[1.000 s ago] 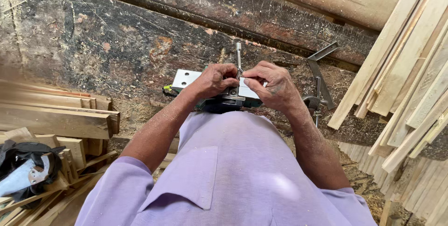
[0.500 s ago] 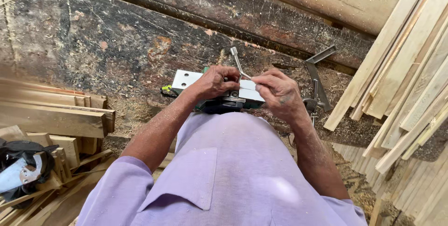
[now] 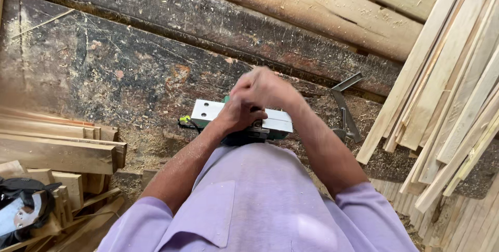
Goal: The person assembles a metal fixture on a workbench using a hammer and a metal rod. They repeatedly strike the rod to secure components, then remove the rod and inspect the fixture before walking away.
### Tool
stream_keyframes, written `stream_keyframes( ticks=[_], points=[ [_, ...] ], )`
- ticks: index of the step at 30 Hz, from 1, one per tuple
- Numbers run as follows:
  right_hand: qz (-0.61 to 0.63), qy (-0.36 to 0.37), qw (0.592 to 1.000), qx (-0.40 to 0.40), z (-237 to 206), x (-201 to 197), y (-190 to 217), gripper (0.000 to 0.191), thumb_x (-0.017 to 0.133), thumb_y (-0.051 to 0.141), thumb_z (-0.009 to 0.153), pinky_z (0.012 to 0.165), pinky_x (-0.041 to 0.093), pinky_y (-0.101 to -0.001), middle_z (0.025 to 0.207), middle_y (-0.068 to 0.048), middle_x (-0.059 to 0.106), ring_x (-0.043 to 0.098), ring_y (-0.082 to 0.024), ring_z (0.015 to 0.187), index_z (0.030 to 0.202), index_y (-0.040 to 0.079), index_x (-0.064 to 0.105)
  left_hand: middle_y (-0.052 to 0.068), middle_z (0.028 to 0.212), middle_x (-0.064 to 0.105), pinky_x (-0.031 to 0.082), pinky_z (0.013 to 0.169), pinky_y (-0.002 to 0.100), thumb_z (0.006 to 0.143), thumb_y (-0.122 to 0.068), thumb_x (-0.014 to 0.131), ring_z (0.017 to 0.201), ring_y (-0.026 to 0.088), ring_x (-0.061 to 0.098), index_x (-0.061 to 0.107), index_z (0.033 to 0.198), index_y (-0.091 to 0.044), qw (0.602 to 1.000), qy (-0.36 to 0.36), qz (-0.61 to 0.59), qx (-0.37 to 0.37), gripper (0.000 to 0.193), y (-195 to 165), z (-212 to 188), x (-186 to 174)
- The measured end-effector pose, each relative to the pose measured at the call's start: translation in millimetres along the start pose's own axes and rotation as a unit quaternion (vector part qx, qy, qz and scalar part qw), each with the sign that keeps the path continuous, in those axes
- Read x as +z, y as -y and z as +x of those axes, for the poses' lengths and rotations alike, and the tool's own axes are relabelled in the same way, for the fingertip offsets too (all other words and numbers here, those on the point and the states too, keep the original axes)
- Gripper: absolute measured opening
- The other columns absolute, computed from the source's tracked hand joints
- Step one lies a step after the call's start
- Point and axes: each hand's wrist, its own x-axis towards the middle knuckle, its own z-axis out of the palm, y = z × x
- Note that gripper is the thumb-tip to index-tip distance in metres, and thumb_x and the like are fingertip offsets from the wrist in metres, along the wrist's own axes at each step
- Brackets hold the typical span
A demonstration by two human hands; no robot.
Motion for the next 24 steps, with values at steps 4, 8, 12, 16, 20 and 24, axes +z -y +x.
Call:
stream_keyframes(
  ticks=[4, 8, 12, 16, 20, 24],
  points=[
    [-0.114, -0.009, 0.993, -0.004, -70, 5, 20, 0.014, 0.073, 0.025, 0.092, 0.069, 0.060, -0.0341, 0.089, -0.003, 0.076, 0.071, -0.017, 0.075, 0.097, 0.016, 0.081, 0.008, 0.084, 0.074, 0.056, 0.073, 0.041, 0.089, -0.039, 0.073, 0.080, 0.026, 0.072, 0.072, 0.091, -0.009, 0.973, 0.130, 0.003, -0.189, 0.031, 4, 0, 0],
    [-0.177, -0.062, 0.969, 0.160, -113, -14, -13, 0.017, 0.072, 0.028, 0.090, 0.071, 0.060, -0.0316, 0.094, -0.003, 0.076, 0.071, -0.016, 0.077, 0.097, 0.016, 0.081, 0.011, 0.087, 0.074, 0.055, 0.074, 0.042, 0.086, -0.038, 0.074, 0.083, 0.028, 0.072, 0.077, 0.096, -0.013, 0.981, 0.131, 0.016, -0.141, 0.027, 6, 1, 1],
    [0.120, -0.117, 0.968, 0.186, -100, -12, -39, 0.023, 0.068, 0.025, 0.096, 0.065, 0.061, -0.0292, 0.088, -0.010, 0.079, 0.074, -0.013, 0.073, 0.102, 0.006, 0.079, 0.014, 0.091, 0.074, 0.055, 0.075, 0.043, 0.082, -0.033, 0.079, 0.085, 0.032, 0.071, 0.078, 0.097, -0.011, 0.989, 0.105, 0.041, -0.097, 0.027, 1, 0, 6],
    [0.070, -0.066, 0.981, 0.170, -93, -10, -44, 0.025, 0.065, 0.023, 0.098, 0.060, 0.058, -0.0282, 0.084, -0.008, 0.076, 0.070, -0.011, 0.067, 0.104, 0.004, 0.079, 0.011, 0.095, 0.076, 0.057, 0.077, 0.040, 0.081, -0.029, 0.080, 0.087, 0.028, 0.073, 0.076, 0.099, -0.011, 0.992, 0.049, -0.006, -0.119, 0.026, -4, -1, 10],
    [0.080, -0.034, 0.984, 0.155, -103, -17, -69, 0.022, 0.070, 0.018, 0.091, 0.059, 0.057, -0.0264, 0.086, -0.001, 0.074, 0.067, -0.010, 0.068, 0.106, 0.005, 0.080, 0.008, 0.093, 0.076, 0.055, 0.079, 0.040, 0.080, -0.031, 0.082, 0.086, 0.025, 0.073, 0.076, 0.101, -0.014, 0.981, 0.067, -0.008, -0.183, 0.028, -9, 3, 11],
    [0.155, -0.028, 0.987, 0.031, -87, -25, -116, 0.022, 0.071, 0.012, 0.093, 0.065, 0.054, -0.0241, 0.084, -0.002, 0.069, 0.063, -0.010, 0.074, 0.110, 0.004, 0.082, 0.006, 0.091, 0.076, 0.055, 0.080, 0.041, 0.089, -0.033, 0.075, 0.085, 0.025, 0.072, 0.075, 0.109, -0.018, 0.976, 0.068, 0.019, -0.204, 0.025, -15, 8, 16]
  ],
)
